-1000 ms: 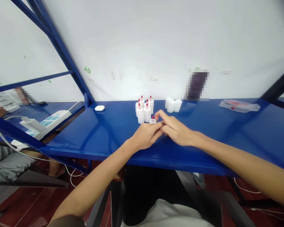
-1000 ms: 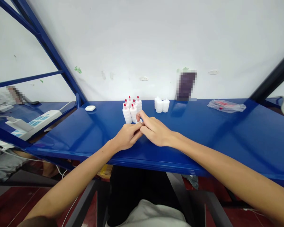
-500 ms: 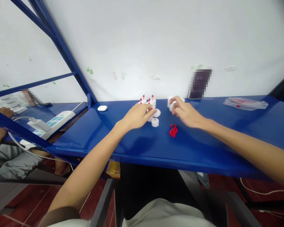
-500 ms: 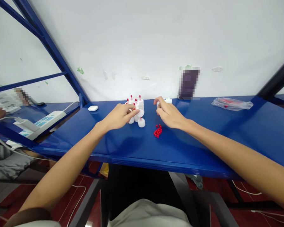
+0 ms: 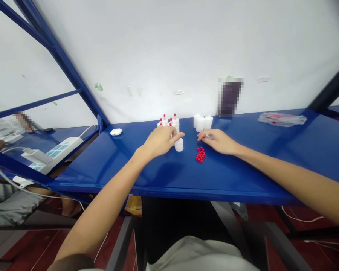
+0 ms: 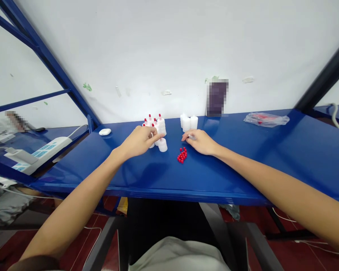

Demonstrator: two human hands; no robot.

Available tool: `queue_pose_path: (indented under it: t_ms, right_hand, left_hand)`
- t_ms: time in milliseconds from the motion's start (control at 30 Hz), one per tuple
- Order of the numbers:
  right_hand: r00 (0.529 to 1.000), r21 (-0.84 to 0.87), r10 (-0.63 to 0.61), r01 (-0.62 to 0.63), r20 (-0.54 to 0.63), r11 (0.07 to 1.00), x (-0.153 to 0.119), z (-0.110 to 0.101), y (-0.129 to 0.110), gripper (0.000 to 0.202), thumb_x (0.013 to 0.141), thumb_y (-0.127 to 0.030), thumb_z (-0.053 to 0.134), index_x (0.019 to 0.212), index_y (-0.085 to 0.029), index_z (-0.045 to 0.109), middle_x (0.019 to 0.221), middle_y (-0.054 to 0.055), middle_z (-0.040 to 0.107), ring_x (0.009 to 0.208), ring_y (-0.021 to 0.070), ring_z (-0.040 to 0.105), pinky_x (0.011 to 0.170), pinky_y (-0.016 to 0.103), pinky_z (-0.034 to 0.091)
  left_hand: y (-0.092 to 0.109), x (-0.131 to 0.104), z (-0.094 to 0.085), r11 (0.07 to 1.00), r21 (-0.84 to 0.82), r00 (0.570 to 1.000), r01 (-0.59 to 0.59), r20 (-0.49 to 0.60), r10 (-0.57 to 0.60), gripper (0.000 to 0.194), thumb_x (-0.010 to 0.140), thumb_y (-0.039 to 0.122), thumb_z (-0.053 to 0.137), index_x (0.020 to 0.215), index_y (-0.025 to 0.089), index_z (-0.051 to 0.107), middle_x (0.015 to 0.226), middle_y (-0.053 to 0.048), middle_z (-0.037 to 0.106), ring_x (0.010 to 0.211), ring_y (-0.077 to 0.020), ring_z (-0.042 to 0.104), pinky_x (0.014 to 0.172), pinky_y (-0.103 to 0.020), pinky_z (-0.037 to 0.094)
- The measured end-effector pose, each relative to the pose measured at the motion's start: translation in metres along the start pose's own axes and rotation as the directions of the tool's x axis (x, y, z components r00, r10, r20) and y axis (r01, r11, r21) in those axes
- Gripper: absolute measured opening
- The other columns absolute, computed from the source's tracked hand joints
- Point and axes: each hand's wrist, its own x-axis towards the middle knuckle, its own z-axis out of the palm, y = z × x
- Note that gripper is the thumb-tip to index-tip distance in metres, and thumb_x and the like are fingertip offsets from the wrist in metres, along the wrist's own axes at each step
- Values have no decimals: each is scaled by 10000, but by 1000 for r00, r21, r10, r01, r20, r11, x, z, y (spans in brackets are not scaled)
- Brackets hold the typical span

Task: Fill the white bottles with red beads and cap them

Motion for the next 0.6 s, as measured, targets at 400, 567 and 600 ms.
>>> queue_pose_path:
  t_ms: [400,567,600]
  right_hand:
    - [952,-66,-271,282,141,957,-19,-15,-67,250,916,-209,433,1161,-210,480,1012,84,632,869,236,582,769,393,469]
    - [951,28,-232,231,205,973,-23,-15,-76,383,839,-187,448,1219,-217,407,927,41,599,789,223,558,710,374,450]
    - [950,36,-236,234,206,972,-23,-15,-77,380,832,-189,452,1208,-216,403,922,37,592,779,220,553,703,372,445]
  left_hand:
    - [19,-13,59,857,-106,726,-504,-589,355,82,879,258,732,890,184,698,848,-16,756,768,-126,683,750,-269,541]
    - [17,-14,55,829,-57,709,-557,-553,438,17,891,191,707,894,180,695,851,-11,755,759,-117,685,723,-250,550]
    - [16,-13,55,823,-43,705,-567,-541,458,13,889,178,704,896,177,693,855,-12,754,758,-118,684,720,-250,550]
